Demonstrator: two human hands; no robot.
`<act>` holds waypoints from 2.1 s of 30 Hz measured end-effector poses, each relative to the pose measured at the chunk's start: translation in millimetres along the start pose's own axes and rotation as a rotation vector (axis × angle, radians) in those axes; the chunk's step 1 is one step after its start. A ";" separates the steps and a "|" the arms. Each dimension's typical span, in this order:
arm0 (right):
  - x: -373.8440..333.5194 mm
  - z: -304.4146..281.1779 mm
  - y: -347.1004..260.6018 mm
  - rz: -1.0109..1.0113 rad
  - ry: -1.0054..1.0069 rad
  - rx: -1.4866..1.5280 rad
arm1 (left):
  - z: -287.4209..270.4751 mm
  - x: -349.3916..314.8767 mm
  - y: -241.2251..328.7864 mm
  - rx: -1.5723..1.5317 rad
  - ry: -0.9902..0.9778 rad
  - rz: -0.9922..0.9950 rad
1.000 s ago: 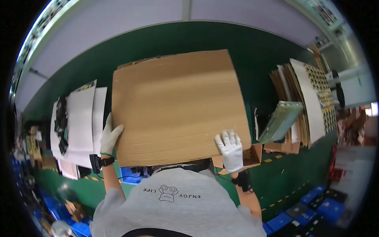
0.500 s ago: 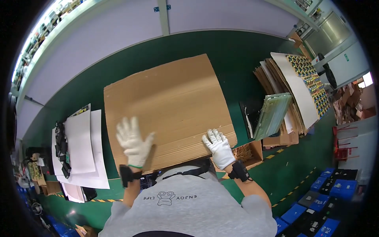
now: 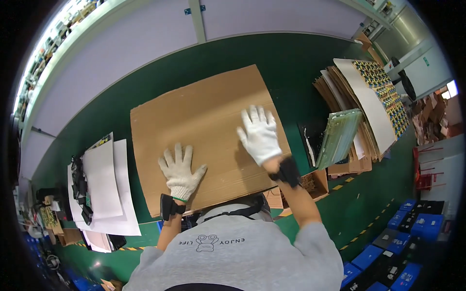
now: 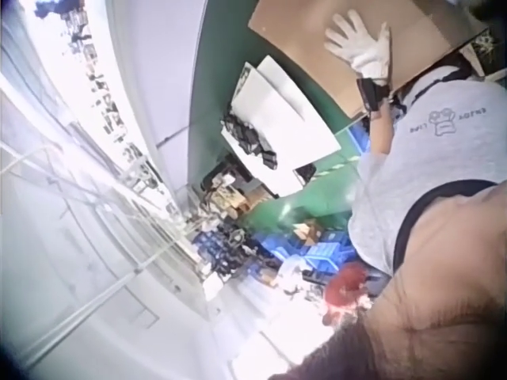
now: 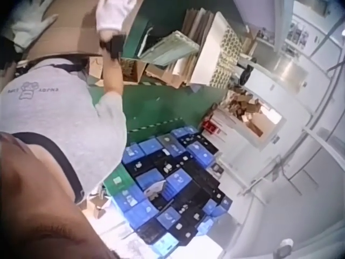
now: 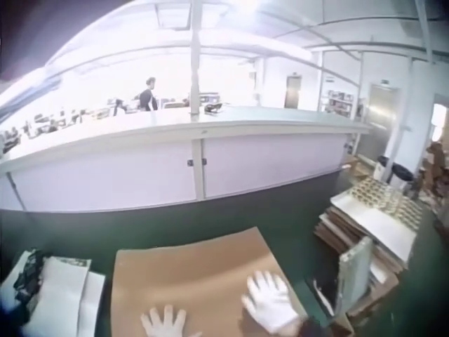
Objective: The person picks up circuit boards from a cardboard sheet and places them into a green slotted rack. After clearing the sheet, they remove it to reveal more circuit boards underneath and continue sorting them into the rack.
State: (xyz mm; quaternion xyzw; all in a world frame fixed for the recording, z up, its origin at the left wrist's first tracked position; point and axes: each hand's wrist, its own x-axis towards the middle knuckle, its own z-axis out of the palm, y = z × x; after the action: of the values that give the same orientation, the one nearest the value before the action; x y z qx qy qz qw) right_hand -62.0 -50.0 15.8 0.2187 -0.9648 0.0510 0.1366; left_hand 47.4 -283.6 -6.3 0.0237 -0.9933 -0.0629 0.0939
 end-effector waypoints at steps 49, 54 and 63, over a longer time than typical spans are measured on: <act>-149.5 -131.7 637.5 1.342 -0.185 -0.298 | 12.2 -34.1 90.0 -0.201 0.239 -0.366; -150.9 -132.5 640.5 1.175 -0.383 -0.197 | 14.8 -25.0 115.8 -0.192 0.156 -0.368; -153.7 -127.2 587.1 1.010 -0.363 0.375 | 25.3 22.3 138.5 -0.225 0.162 -0.182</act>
State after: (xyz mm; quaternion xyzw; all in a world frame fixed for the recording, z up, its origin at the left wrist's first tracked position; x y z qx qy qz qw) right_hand -154.0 560.6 70.9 -0.2442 -0.9321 0.2421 -0.1140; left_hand 15.9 -144.6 -9.0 0.1080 -0.9629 -0.1800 0.1698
